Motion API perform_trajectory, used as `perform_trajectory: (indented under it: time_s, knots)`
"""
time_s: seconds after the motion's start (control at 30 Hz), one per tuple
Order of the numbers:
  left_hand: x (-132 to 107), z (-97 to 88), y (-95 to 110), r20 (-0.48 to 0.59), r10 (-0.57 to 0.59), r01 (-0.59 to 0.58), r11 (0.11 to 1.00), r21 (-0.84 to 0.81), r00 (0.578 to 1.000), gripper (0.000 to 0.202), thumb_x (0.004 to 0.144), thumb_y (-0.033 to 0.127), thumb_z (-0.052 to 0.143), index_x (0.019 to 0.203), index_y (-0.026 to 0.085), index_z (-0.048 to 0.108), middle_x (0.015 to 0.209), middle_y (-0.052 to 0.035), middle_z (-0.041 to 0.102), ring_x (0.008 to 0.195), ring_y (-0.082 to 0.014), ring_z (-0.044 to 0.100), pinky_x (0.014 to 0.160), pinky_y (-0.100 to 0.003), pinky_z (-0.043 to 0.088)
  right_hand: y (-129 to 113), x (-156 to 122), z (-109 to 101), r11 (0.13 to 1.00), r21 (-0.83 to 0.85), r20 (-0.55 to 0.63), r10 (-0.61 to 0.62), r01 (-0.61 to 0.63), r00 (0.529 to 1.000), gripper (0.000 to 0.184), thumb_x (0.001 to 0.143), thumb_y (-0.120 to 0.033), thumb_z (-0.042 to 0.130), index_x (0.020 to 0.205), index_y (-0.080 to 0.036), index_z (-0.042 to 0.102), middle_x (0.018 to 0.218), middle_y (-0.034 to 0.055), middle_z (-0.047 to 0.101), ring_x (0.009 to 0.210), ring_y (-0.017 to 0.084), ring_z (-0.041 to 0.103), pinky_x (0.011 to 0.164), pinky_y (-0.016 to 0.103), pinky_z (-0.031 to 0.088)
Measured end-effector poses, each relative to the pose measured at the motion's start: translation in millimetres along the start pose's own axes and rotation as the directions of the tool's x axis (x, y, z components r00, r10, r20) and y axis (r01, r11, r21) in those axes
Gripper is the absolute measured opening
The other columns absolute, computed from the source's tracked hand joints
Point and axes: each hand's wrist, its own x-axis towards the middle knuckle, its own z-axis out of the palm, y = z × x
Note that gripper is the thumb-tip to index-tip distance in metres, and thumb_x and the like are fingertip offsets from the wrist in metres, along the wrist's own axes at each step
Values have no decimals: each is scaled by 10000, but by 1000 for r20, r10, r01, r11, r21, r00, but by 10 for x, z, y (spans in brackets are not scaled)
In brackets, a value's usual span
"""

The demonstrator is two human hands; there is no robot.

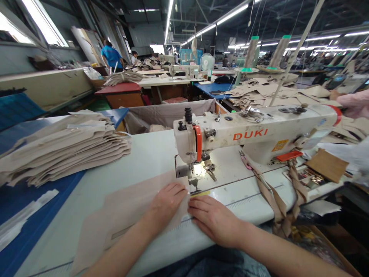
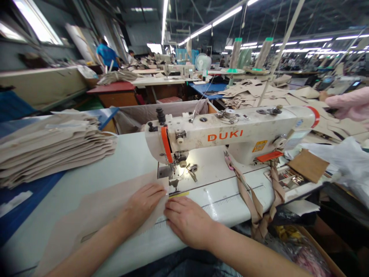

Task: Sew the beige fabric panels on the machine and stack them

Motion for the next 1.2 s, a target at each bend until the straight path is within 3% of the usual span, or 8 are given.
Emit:
perform_trajectory:
  time_s: [0.2,0.4,0.53,0.83,1.2]
  knots:
    - [-39,19,57,6,-21,20,998,52,1000,300,923,50,402,1039,134,665,966,-101,692,923,-213,645,830,-363,562,242,221,-22,993,-96,3,74,-74,997,170,943,-163,538,1061,-137,658,986,100,684,963,211,585,921,363,494]
    - [-77,-88,168,38,-24,20,994,104,999,374,956,94,336,1110,115,676,1077,-120,718,1025,-206,649,916,-354,547,347,335,-36,977,-212,65,35,-20,997,110,912,-144,595,983,-135,678,931,84,662,908,212,570,867,340,491]
    - [-108,-103,194,34,-87,85,995,56,996,364,986,198,357,1186,124,651,1171,-117,700,1076,-208,642,934,-361,544,382,344,-48,970,-241,91,-3,25,996,97,916,-149,596,974,-133,672,910,72,654,901,213,557,858,330,474]
    - [121,122,36,44,-150,148,988,47,988,356,978,206,394,1230,123,630,1188,-134,696,1106,-227,638,946,-384,521,601,487,-142,945,-328,145,49,2,988,75,905,-141,607,863,-132,669,872,64,658,873,208,564,827,310,451]
    - [277,204,-104,39,-156,156,988,0,987,342,980,228,394,1216,125,619,1196,-120,689,1131,-212,622,979,-375,505,716,533,-129,939,-338,82,94,-61,992,152,936,-128,521,875,-127,661,854,86,638,801,193,559,754,304,418]
